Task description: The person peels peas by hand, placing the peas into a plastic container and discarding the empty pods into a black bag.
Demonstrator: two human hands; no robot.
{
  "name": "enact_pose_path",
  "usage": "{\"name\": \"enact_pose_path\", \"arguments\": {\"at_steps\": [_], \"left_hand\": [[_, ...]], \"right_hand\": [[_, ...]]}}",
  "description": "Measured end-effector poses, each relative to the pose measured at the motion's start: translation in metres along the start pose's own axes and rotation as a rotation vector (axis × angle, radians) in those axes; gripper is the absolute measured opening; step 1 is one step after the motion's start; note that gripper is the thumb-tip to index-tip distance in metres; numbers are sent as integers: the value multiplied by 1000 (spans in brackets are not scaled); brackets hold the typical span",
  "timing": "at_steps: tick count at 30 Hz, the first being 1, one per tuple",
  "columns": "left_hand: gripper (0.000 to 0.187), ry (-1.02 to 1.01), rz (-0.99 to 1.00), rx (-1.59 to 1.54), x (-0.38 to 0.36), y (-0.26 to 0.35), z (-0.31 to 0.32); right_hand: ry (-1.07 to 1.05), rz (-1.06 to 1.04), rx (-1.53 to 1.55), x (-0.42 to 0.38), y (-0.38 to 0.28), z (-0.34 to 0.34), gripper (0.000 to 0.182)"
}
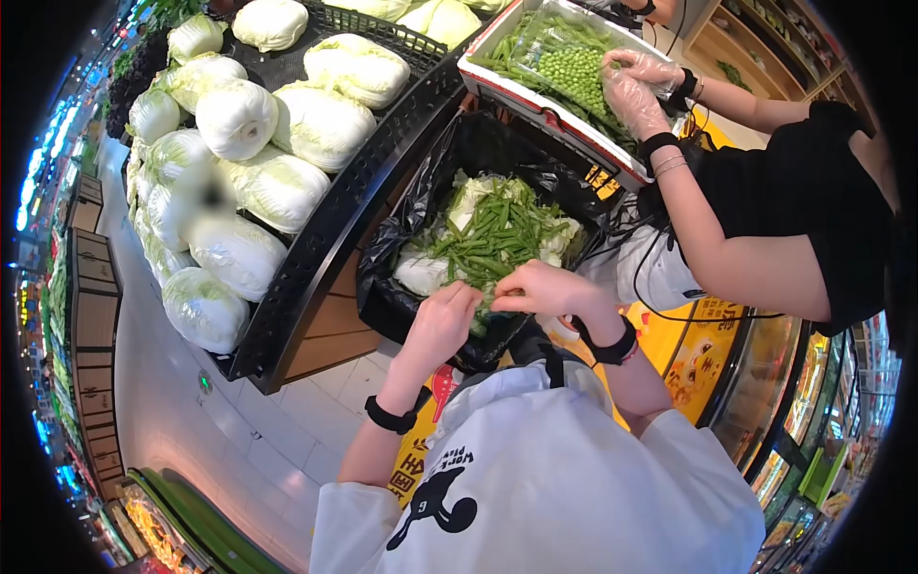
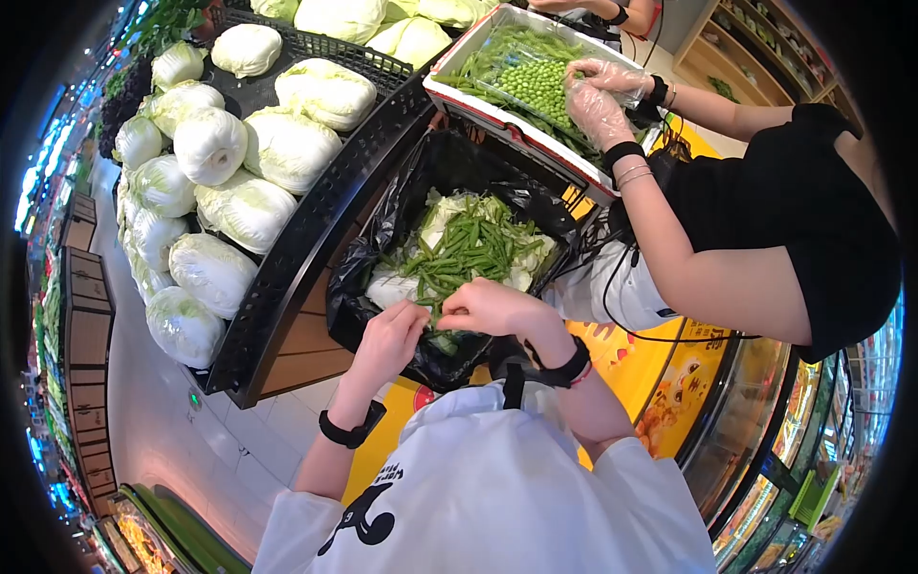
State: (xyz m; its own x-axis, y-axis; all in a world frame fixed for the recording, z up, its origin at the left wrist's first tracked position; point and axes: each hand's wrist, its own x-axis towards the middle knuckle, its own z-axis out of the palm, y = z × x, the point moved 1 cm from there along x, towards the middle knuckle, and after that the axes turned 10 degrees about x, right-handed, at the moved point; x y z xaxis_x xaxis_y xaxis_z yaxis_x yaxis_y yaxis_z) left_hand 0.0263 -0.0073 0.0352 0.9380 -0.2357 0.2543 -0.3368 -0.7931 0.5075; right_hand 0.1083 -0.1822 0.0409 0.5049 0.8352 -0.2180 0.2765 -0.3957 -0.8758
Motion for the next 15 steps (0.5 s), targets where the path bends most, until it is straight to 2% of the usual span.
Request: {"name": "enact_pose_path", "arguments": {"at_steps": [2,5,8,10,15], "left_hand": [[5,-67,-40,-185,-2,2,-3],[4,-107,-88,-286,-5,1,-1],[5,-32,-171,-189,-5,2,-6],[6,27,-188,-209,-3,0,-8],[9,182,-312,-336,-3,-3,-5]], "right_hand": [[-73,8,98,-3,-5,-8,25],[-190,52,171,-6,-6,-8,27],[-175,96,180,-3,-2,-2,26],[55,32,328,-5,-1,8,25],[225,-55,119,-5,-14,17,26]]}}
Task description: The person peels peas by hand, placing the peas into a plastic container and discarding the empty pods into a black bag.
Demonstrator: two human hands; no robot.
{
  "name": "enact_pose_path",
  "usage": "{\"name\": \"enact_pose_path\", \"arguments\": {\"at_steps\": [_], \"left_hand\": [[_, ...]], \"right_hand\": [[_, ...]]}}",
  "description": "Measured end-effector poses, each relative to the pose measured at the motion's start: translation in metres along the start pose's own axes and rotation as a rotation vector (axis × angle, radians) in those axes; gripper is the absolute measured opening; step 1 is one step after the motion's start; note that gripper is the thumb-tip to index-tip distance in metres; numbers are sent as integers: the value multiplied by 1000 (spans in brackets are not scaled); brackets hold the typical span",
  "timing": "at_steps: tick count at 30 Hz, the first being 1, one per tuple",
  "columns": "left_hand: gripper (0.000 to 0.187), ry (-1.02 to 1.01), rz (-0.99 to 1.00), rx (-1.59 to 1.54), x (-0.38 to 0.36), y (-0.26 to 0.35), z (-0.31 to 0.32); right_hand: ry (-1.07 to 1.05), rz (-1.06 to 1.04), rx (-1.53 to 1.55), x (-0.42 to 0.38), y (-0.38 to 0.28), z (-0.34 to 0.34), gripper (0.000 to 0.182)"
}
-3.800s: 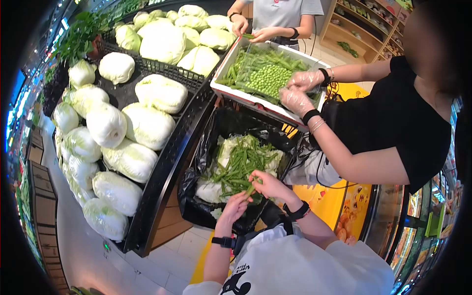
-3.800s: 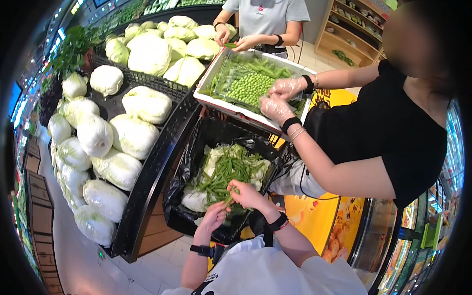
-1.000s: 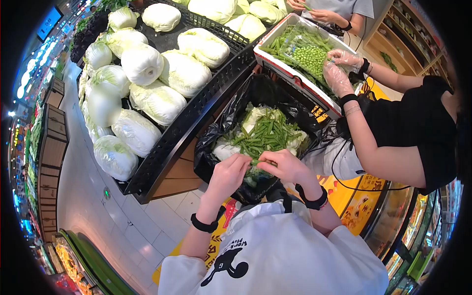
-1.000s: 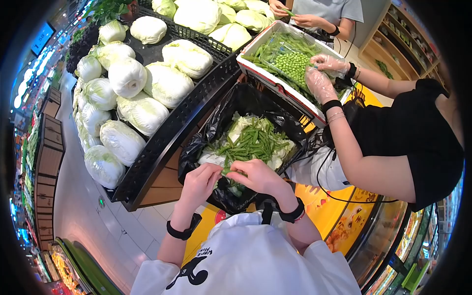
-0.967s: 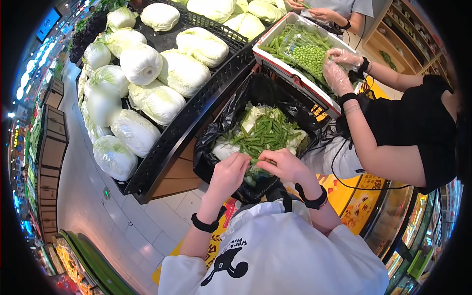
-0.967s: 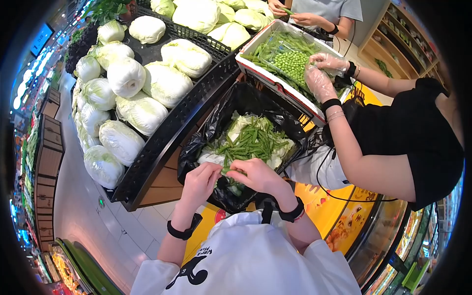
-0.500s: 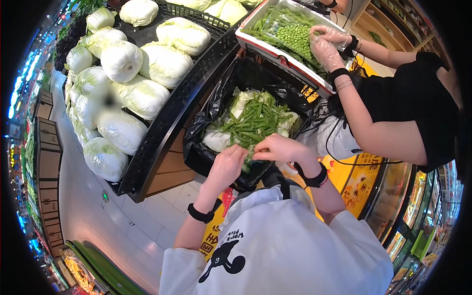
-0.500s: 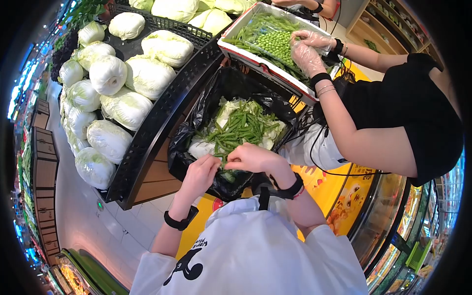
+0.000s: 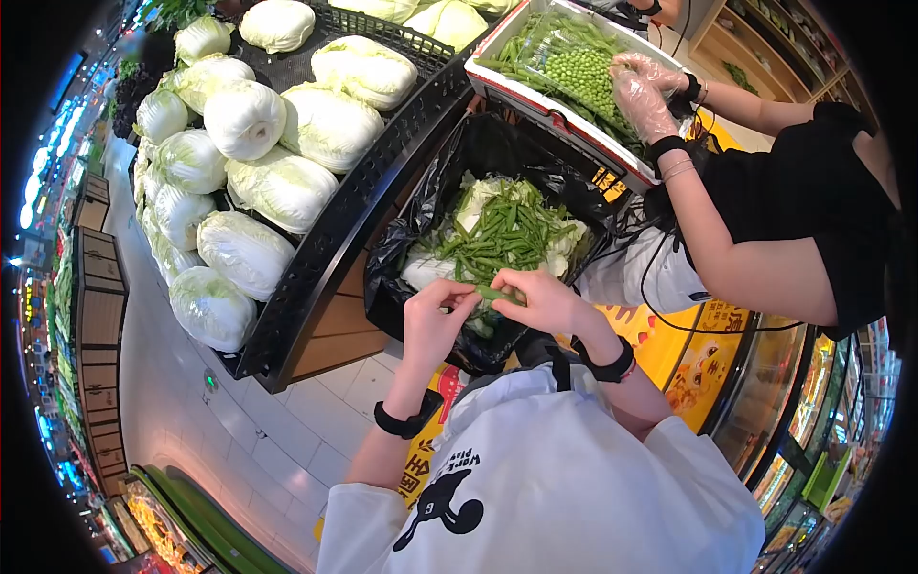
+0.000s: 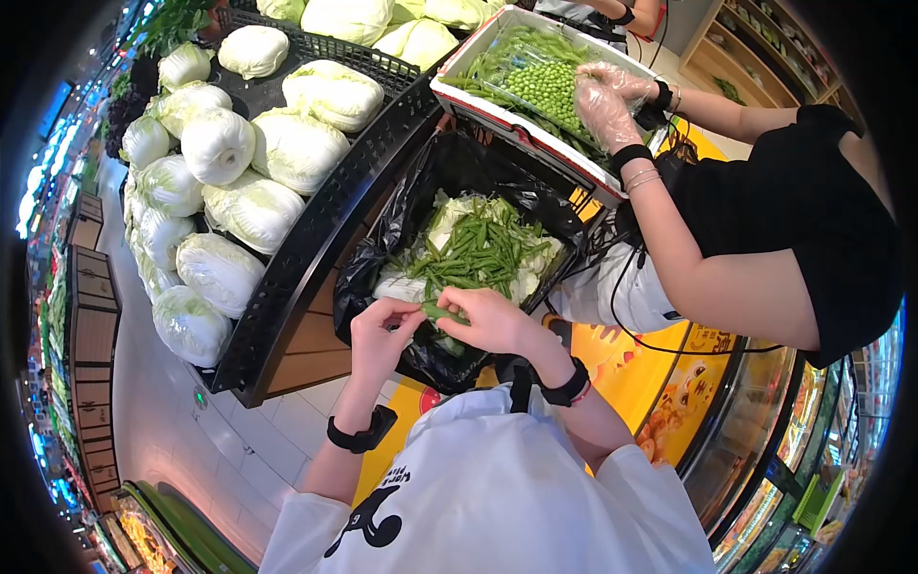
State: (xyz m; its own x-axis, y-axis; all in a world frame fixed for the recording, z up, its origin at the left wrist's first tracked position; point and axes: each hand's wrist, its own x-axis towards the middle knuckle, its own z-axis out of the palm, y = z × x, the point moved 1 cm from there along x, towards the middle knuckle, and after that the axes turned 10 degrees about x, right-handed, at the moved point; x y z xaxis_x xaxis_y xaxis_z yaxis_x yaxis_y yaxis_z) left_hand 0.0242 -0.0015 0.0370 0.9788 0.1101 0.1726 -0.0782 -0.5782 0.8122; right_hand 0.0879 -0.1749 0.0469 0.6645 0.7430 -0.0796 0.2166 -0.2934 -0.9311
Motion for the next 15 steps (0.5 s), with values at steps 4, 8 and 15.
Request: {"name": "enact_pose_path", "arguments": {"at_steps": [4,8,15], "left_hand": [[8,-1,-188,-229,-2,-8,2],[10,-106,-188,-256,0,-8,-5],[8,-29,46,4,7,0,-5]], "right_hand": [[16,8,65,-3,-10,-1,26],[-21,-31,143,-2,-6,1,25],[97,238,826,-2,14,30,24]]}}
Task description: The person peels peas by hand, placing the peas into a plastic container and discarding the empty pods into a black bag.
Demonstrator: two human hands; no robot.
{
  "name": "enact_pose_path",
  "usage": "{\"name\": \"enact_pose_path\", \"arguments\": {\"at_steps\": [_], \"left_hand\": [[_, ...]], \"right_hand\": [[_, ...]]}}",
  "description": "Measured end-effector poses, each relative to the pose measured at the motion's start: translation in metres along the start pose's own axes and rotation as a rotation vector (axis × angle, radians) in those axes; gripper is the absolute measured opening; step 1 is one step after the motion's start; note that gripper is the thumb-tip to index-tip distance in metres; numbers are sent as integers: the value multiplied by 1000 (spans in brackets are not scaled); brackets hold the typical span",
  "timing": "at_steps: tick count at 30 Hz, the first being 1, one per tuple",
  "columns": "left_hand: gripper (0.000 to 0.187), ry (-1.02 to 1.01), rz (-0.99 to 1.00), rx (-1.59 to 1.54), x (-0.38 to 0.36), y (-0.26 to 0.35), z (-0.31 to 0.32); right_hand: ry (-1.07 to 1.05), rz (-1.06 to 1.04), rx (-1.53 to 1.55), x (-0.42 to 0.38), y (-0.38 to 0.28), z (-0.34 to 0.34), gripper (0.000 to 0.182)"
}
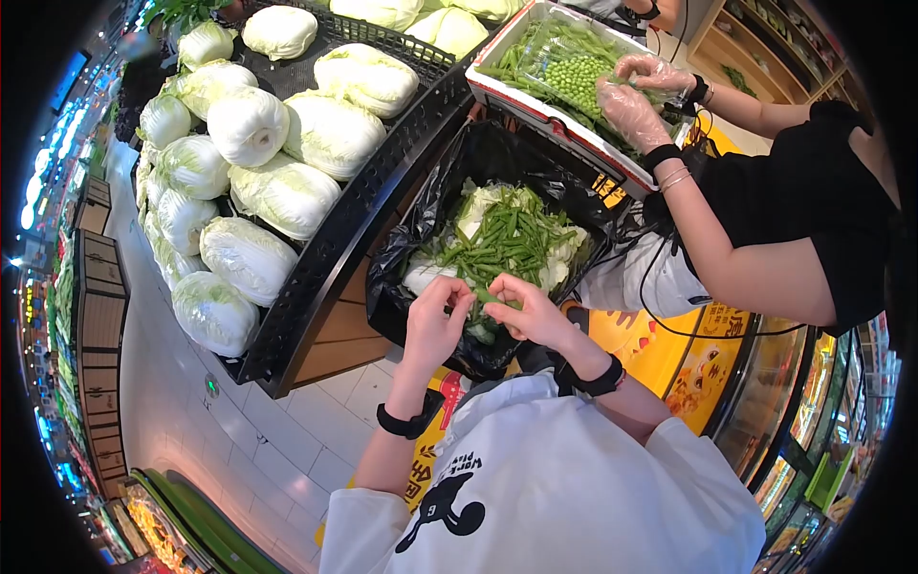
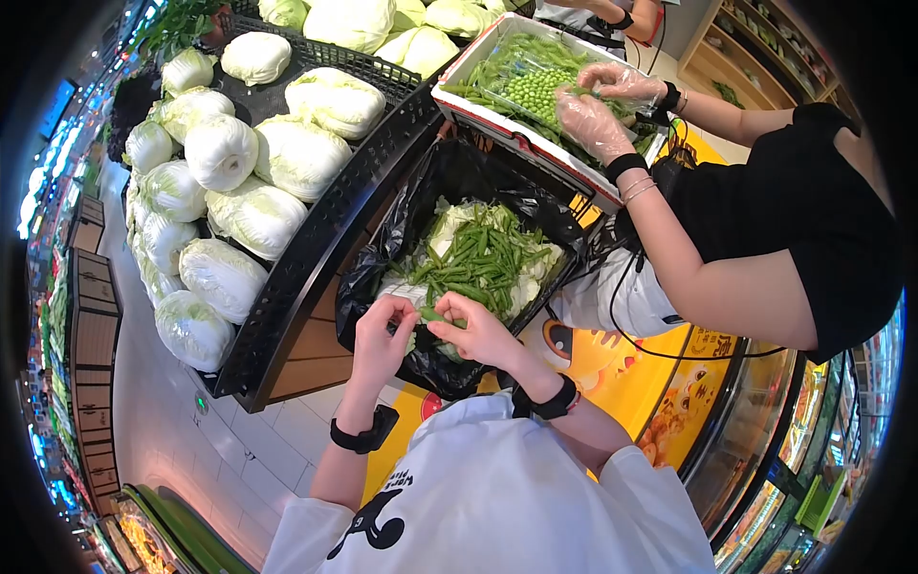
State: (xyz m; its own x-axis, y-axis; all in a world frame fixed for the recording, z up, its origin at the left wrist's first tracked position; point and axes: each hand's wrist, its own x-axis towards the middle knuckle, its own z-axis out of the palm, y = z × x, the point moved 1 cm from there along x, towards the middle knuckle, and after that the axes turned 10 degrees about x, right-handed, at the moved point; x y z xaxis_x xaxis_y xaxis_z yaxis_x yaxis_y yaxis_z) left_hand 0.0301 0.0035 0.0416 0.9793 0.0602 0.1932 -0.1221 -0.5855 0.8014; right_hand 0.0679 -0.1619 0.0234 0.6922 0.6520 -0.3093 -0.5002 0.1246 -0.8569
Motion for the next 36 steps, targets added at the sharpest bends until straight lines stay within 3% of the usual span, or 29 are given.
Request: {"name": "enact_pose_path", "arguments": {"at_steps": [4,6,7,9,10,12,14,19,21,23,25,27,29,32,36], "left_hand": [[11,54,115,119,0,-3,5],[11,48,125,125,0,-5,4],[11,-4,175,123,0,-7,2],[11,-64,226,121,-2,-6,0],[10,-135,161,38,-4,-2,0],[10,-206,98,-42,-6,1,-1],[8,-232,221,56,-8,1,-3],[11,-271,235,127,-9,-4,-2],[13,-258,285,163,-11,-5,-1],[13,-235,114,6,-12,-5,-2],[13,-223,115,-21,-13,0,-4],[14,-208,114,-49,-13,1,-5],[16,-255,318,148,-10,0,-7],[19,-356,435,316,-9,3,-10],[16,-328,594,344,-10,2,-7]], "right_hand": [[93,53,102,3,6,1,21],[-9,-303,-365,9,3,-8,20],[-8,-303,-364,10,-3,-14,20],[-216,-104,-546,10,-19,-25,23],[-213,-103,-543,9,-28,-27,23],[-366,102,-670,8,-42,-28,30],[-396,82,-633,10,-40,-30,34],[-513,17,-681,13,-35,-27,33],[-491,38,-657,12,-35,-28,32],[-463,56,-633,12,-38,-28,31],[-340,260,-508,10,-45,-27,26],[-366,280,-491,12,-42,-29,24],[-395,299,-476,15,-37,-32,21],[-440,361,-498,18,-31,-36,20],[-520,437,-437,19,-29,-36,21]]}}
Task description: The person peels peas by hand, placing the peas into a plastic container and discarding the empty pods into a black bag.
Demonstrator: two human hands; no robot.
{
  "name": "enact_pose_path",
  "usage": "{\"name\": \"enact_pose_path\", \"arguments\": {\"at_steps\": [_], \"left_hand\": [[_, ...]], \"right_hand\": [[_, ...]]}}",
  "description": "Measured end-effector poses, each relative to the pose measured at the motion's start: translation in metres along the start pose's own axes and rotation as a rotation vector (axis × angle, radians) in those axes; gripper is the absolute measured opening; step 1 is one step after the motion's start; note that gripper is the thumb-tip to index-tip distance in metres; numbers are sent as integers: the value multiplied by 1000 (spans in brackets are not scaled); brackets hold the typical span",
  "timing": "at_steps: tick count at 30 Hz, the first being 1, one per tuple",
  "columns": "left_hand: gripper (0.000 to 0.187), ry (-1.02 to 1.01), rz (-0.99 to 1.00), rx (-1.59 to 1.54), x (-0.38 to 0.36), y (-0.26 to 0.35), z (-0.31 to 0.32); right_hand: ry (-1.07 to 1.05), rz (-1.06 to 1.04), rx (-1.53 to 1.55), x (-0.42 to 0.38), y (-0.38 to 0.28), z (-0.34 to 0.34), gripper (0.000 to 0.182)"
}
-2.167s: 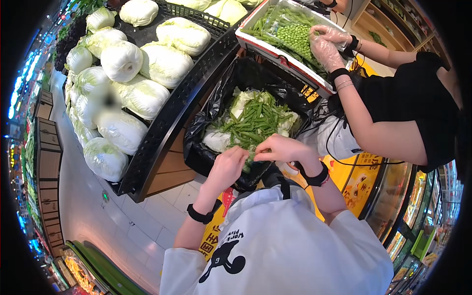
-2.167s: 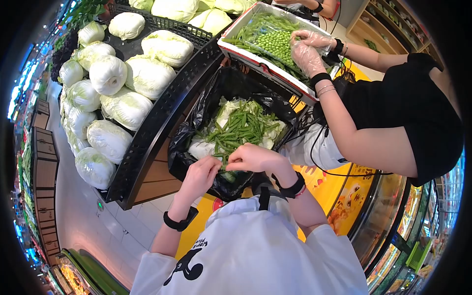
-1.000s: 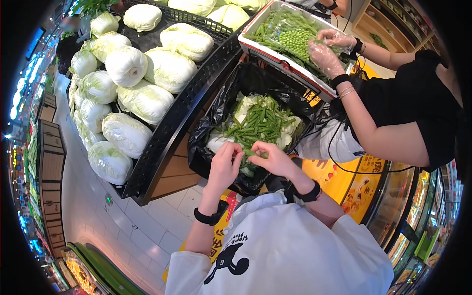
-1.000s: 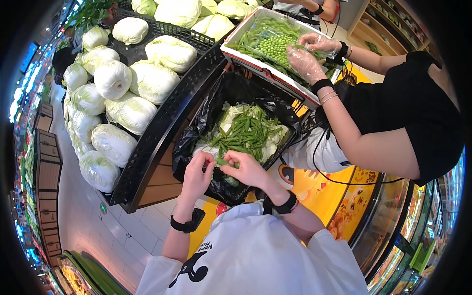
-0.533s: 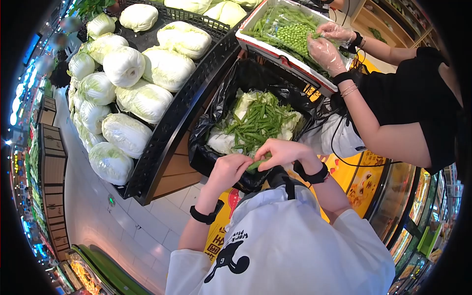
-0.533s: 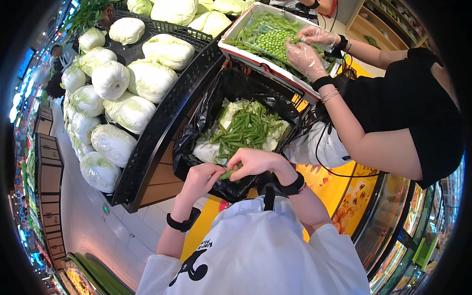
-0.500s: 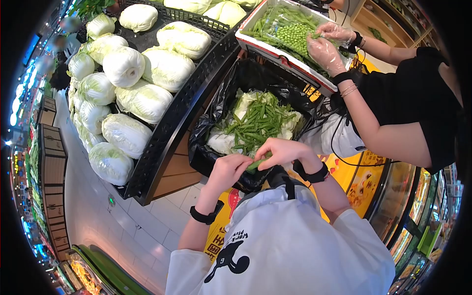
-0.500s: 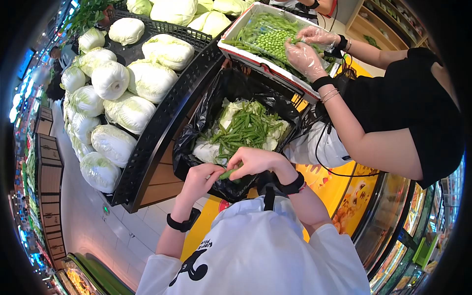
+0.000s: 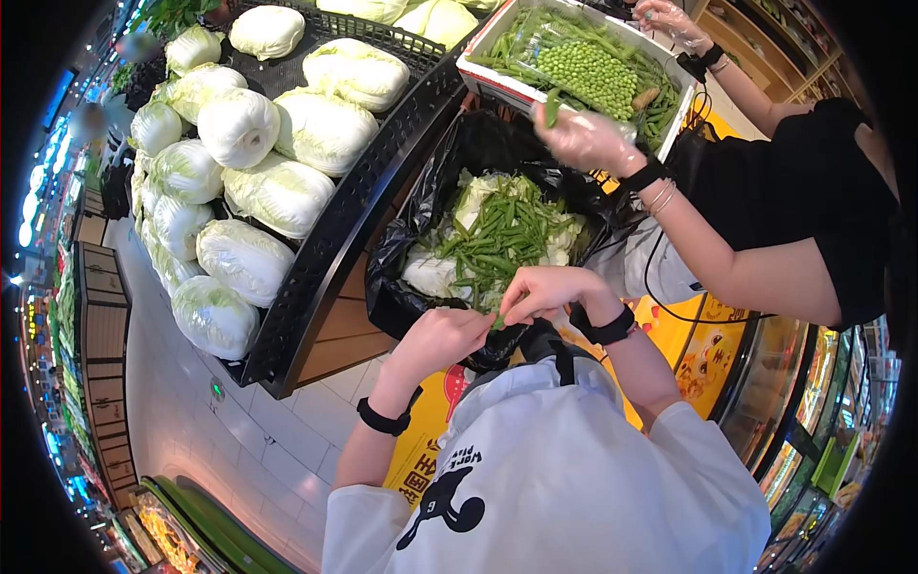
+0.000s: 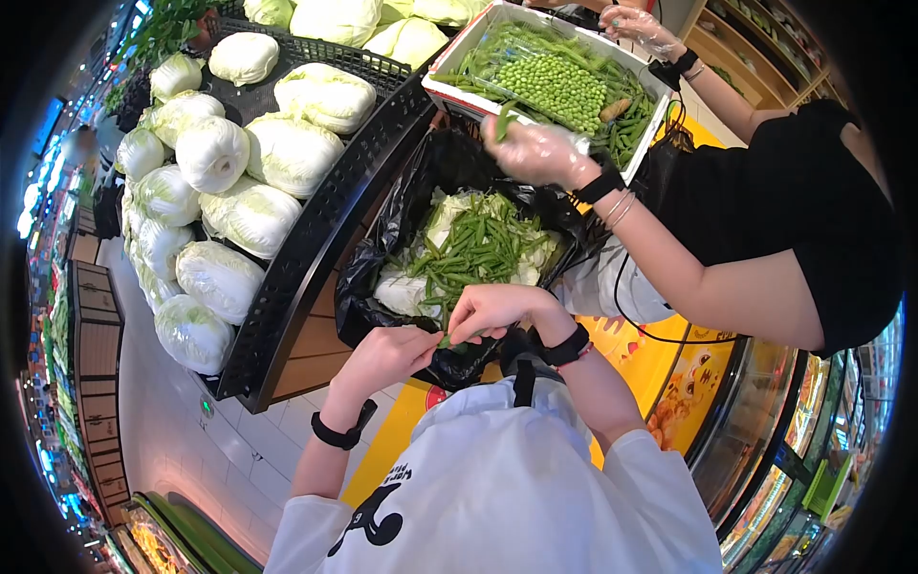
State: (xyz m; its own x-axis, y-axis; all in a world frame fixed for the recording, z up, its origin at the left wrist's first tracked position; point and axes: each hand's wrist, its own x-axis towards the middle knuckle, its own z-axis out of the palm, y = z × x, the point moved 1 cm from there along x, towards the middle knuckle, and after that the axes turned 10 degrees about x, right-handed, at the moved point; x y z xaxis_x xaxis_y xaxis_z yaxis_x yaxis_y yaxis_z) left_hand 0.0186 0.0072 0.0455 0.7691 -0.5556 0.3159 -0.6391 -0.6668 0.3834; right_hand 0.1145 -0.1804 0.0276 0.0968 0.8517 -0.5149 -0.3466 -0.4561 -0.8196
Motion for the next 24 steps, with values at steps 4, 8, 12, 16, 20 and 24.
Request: {"name": "enact_pose_path", "arguments": {"at_steps": [4,8,12,16,20,24], "left_hand": [[10,-93,21,84,-4,0,5],[9,-74,4,3,-6,-2,11],[10,-97,-149,-213,-9,-5,14],[7,-168,-433,-531,-17,-12,23],[8,-183,-703,-813,-23,-16,30],[7,-7,-815,-784,-29,-17,32]], "right_hand": [[-32,-20,-40,1,5,0,22],[-61,-39,-84,-2,3,2,24],[-37,-79,-134,-1,5,4,26],[-13,-133,-116,8,18,4,27],[17,-102,-57,10,22,8,24],[724,-610,290,24,49,-17,19]]}}
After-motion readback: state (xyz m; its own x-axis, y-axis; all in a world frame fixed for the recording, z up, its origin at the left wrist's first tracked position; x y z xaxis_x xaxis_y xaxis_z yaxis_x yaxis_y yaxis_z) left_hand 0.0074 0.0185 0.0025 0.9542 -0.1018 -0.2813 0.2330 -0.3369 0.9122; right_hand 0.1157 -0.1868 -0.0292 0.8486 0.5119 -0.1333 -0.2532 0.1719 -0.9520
